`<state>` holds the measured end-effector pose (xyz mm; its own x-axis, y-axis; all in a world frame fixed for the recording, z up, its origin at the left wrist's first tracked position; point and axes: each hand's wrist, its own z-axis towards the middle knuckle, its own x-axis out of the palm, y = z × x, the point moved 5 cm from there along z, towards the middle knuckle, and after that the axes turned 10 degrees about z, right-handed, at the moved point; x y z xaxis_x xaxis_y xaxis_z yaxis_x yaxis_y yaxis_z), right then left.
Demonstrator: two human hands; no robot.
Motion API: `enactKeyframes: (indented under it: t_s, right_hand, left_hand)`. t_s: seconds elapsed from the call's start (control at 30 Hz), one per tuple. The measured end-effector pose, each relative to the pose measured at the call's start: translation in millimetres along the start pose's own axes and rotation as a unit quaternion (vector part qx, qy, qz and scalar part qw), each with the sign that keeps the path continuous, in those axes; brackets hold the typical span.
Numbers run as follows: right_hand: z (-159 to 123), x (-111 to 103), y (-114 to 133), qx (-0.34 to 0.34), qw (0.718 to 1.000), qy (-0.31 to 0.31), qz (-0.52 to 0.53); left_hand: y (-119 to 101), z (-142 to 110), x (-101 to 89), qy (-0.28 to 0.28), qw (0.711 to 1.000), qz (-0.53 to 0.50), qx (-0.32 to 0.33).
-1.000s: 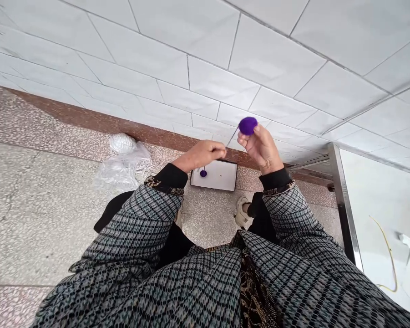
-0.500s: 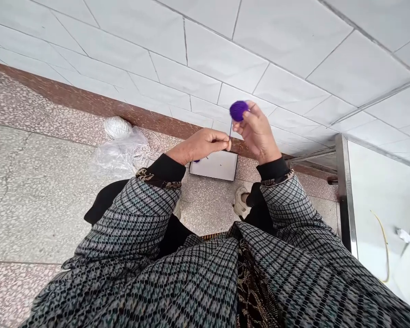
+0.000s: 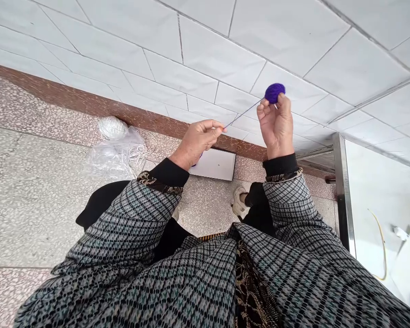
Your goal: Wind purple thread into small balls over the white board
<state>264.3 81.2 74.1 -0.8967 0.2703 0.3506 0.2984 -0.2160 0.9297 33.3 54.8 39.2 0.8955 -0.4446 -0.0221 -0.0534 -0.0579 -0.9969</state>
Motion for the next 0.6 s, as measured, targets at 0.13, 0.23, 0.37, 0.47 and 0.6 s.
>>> enactKeyframes:
  t_s: [0.13, 0.23, 0.37, 0.47, 0.6]
  right_hand:
    - [-6, 8, -15, 0.055, 0.985, 0.028, -0.163]
    - [-31, 32, -19, 0.138, 0.9, 0.236, -0.34]
    - [-71, 53, -8, 0.22, 0.785, 0.522, -0.25]
    - [-63, 51, 2, 0.215, 0.838, 0.489, -0.111]
    - [-33, 36, -12, 0.164, 0.955, 0.245, -0.023]
  left_hand:
    - [-17, -8, -2.9, 0.075, 0.991, 0.093, 0.064]
    - [-25, -7, -15.7, 0.058, 0.984, 0.141, 0.092]
    - [-24, -1, -27.0, 0.033, 0.978, 0.181, 0.095]
    - [-21, 1, -22.1, 0.054, 0.977, 0.191, 0.077]
    - [-19, -3, -4.4, 0.112, 0.977, 0.178, 0.026]
